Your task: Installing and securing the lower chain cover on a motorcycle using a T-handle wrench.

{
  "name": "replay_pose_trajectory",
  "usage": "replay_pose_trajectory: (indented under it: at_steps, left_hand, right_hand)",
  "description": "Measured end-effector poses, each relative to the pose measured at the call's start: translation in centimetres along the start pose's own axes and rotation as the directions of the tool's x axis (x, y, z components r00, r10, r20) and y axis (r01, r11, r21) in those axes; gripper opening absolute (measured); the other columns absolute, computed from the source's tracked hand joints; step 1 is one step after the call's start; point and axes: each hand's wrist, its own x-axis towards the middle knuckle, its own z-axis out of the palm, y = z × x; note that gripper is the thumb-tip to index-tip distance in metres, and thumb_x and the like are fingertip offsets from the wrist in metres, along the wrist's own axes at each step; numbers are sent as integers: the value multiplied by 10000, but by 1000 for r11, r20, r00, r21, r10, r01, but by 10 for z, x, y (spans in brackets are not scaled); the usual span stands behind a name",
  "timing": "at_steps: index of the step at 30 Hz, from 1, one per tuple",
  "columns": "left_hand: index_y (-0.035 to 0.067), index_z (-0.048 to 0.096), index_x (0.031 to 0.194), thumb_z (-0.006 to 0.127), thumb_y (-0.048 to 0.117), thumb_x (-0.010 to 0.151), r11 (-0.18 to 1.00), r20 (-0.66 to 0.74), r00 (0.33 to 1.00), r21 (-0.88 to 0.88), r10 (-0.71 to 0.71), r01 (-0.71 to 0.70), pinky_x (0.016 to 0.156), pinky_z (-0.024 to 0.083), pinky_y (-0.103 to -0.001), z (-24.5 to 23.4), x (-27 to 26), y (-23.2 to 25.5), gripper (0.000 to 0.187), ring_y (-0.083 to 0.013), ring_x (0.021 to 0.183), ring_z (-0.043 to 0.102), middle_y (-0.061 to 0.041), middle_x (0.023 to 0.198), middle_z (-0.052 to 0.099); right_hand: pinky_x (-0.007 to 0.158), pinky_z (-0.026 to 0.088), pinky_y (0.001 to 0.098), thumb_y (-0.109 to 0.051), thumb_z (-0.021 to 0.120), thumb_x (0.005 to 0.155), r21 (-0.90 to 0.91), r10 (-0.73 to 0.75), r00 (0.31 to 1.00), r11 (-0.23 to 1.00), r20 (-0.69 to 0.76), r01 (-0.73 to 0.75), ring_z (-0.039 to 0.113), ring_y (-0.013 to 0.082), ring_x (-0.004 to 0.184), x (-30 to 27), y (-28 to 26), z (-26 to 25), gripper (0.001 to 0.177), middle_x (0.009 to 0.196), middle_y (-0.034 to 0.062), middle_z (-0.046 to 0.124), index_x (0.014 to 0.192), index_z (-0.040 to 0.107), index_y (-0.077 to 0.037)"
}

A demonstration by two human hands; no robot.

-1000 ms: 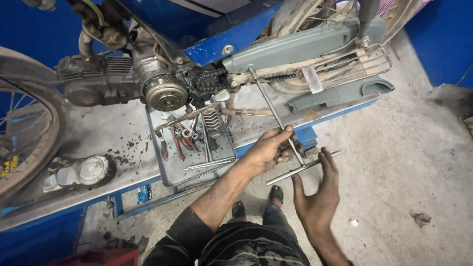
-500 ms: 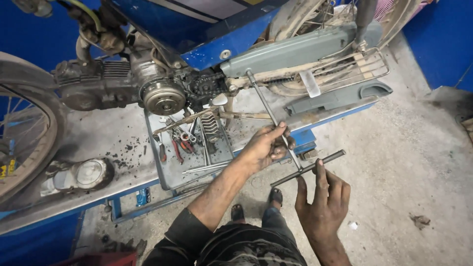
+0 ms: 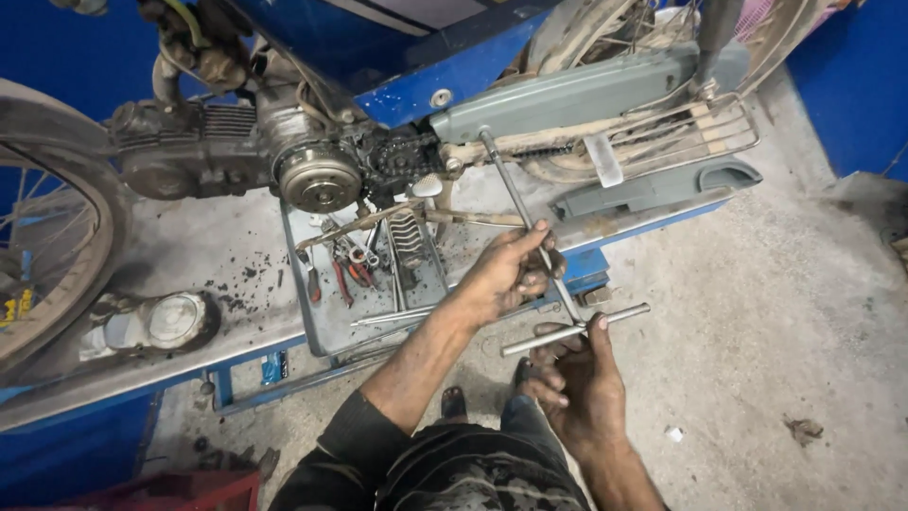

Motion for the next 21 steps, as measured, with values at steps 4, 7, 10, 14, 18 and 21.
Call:
replay_pose_trajectory:
  at_steps: [4, 7, 10, 14, 18, 21]
  left_hand:
    - [72, 568, 905, 505, 258, 1062, 1000, 27, 999, -11, 23, -23, 367, 335, -183, 3, -2, 7, 251, -74, 441, 468, -150, 728, 679]
    - [59, 562, 932, 500, 247, 1067, 1000, 7, 1000, -3, 26, -26, 369, 345, -188, 6, 2, 12, 240, -77, 453, 478, -152, 752, 683]
    - [53, 563, 912, 510, 251, 1060, 999, 0, 1000, -32, 22, -22, 358, 329, -186, 4, -4, 5, 253, -71, 423, 461, -154, 734, 686]
    - [41, 594, 909, 503, 244, 1070, 999, 51, 997, 6, 50, -51, 367, 330, -173, -3, -4, 8, 275, -49, 443, 471, -127, 758, 707]
    - [34, 592, 882, 528, 237, 1057, 998, 34, 997, -20, 63, -63, 355, 330, -174, 1, -4, 9, 275, -48, 429, 463, -138, 740, 704]
    - [79, 590, 892, 518, 267, 1058, 999, -2, 999, 13, 43, -42, 372, 332, -169, 4, -12, 11, 261, -41, 437, 436, -129, 742, 704]
  right_hand:
    - [481, 314, 295, -376, 583, 972, -833, -549, 831, 418, 86, 362, 503, 209, 493, -18, -27, -6, 408, 736, 172, 626, 905, 669, 18]
    - [615, 470, 317, -312, 755, 916, -688, -599, 338, -619, 726, 379, 553, 167, 651, -22, -39, 5, 295, 800, 19, 590, 1091, 665, -92]
    - [529, 452, 306, -426, 775, 891, -469, -408, 245, -829, 880, 305, 545, 166, 663, -16, -36, 5, 395, 754, -11, 571, 1117, 680, -117]
    - [489, 443, 310, -475, 656, 931, -339, -319, 114, -880, 941, 334, 542, 188, 581, 5, -40, 0, 382, 639, 7, 542, 944, 690, -95]
    - [399, 331, 289, -352, 686, 906, -391, -403, 114, -717, 908, 577, 424, 128, 447, 12, -36, 6, 304, 540, -28, 467, 808, 620, -72]
    - [403, 351, 269, -311, 713, 861, -560, -577, 268, -415, 772, 717, 458, 97, 402, 5, -30, 13, 258, 502, -14, 524, 763, 656, -80]
